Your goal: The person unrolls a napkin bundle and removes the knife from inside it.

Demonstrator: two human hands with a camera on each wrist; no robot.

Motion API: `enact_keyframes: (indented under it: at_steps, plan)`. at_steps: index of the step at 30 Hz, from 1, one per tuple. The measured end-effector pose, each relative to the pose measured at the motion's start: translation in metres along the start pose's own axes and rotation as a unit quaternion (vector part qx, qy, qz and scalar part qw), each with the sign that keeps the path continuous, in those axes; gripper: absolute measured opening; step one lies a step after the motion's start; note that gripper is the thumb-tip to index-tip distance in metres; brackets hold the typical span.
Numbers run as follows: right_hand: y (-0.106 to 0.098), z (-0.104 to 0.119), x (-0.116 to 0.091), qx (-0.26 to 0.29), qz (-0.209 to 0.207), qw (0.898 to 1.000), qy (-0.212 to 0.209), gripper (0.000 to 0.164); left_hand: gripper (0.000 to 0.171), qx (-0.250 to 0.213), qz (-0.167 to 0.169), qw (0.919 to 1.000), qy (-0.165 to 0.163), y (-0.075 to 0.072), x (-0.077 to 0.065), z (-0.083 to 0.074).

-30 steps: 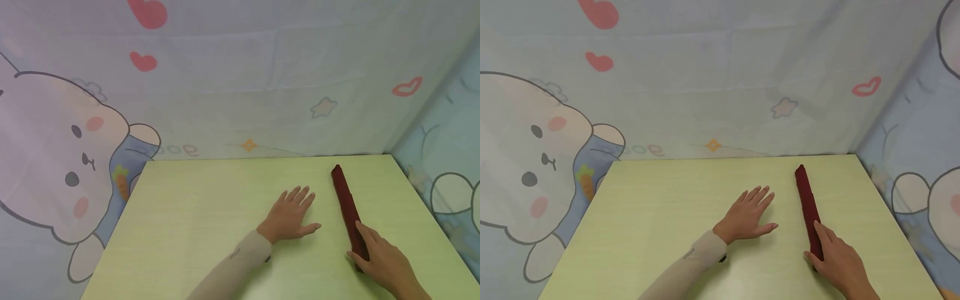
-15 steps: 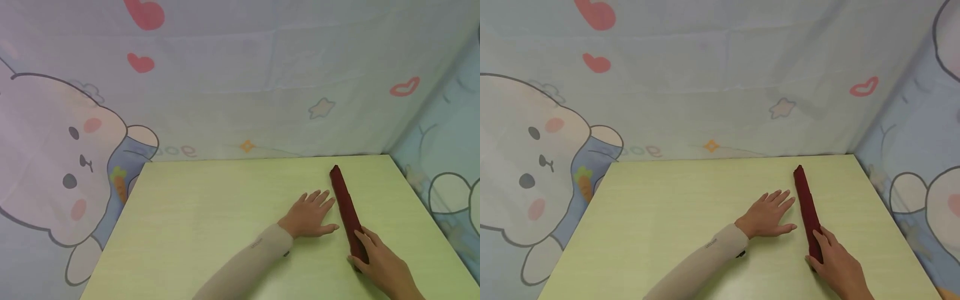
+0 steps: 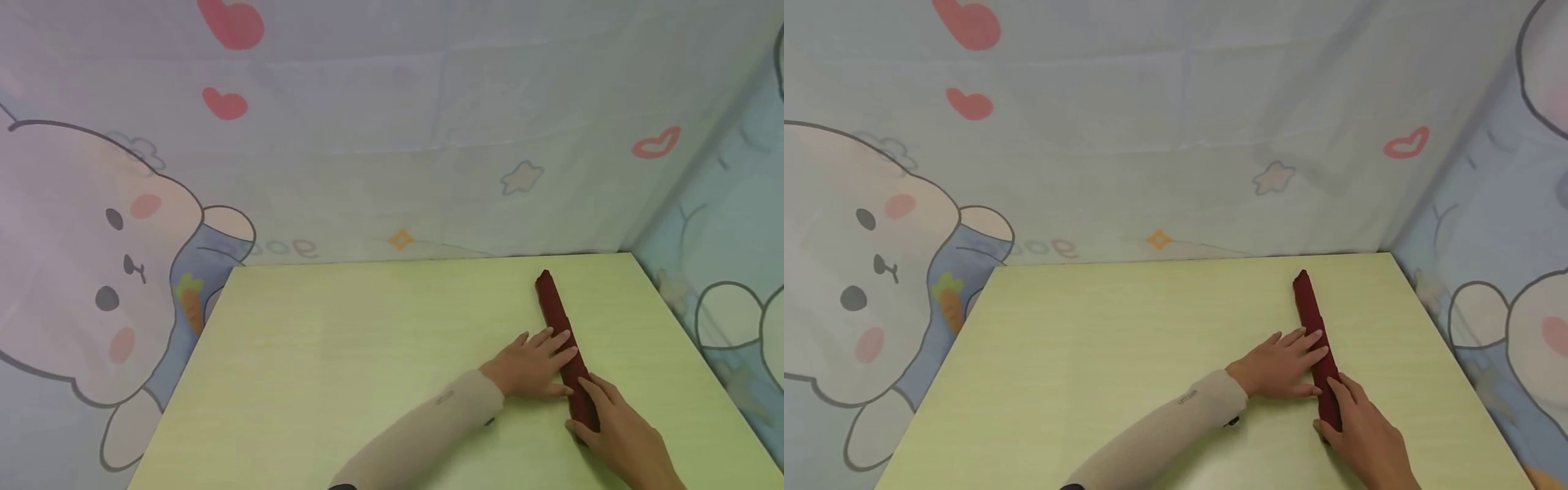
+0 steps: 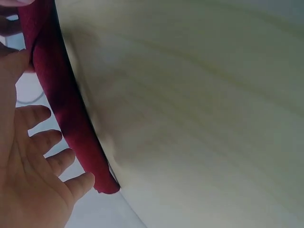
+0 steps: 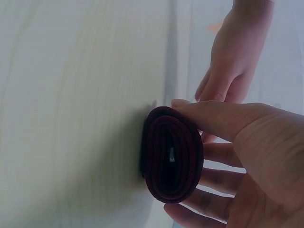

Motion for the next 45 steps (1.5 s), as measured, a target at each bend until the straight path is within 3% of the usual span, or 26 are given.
enact_keyframes:
  at_steps: [7,14,21,28,45]
  plan:
    - [-0.005,-0.002,0.005,0.001,-0.025,1.0,-0.008,0.07,0.077,0.017,-0.006,0.9998,0.0,0.002,0.005,-0.005]
    - [-0.004,-0.008,0.016,0.005,0.006,1.0,-0.007,0.058,0.071,0.019,-0.003,0.9998,0.004,0.001,0.007,-0.009]
    - [-0.004,-0.007,0.019,0.006,0.009,1.0,-0.025,0.061,0.067,0.011,0.011,0.9999,0.004,0.001,0.004,-0.01]
    - [-0.002,-0.008,0.021,0.003,0.017,1.0,-0.025,0.052,0.067,0.007,0.027,0.9996,-0.001,0.001,0.004,-0.009]
    - [0.0,-0.012,0.023,-0.013,0.029,0.999,0.001,0.043,0.065,-0.016,0.045,0.9988,-0.01,0.005,0.005,-0.008]
Point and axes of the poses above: each hand's wrist, its own x-axis towards the middle knuckle, its own y-axis out of the palm, z = x × y, the point moved 8 cm from there along x, towards the middle knuckle, and after that the axes turned 13 degrees about -z, right-handed, at the moved point
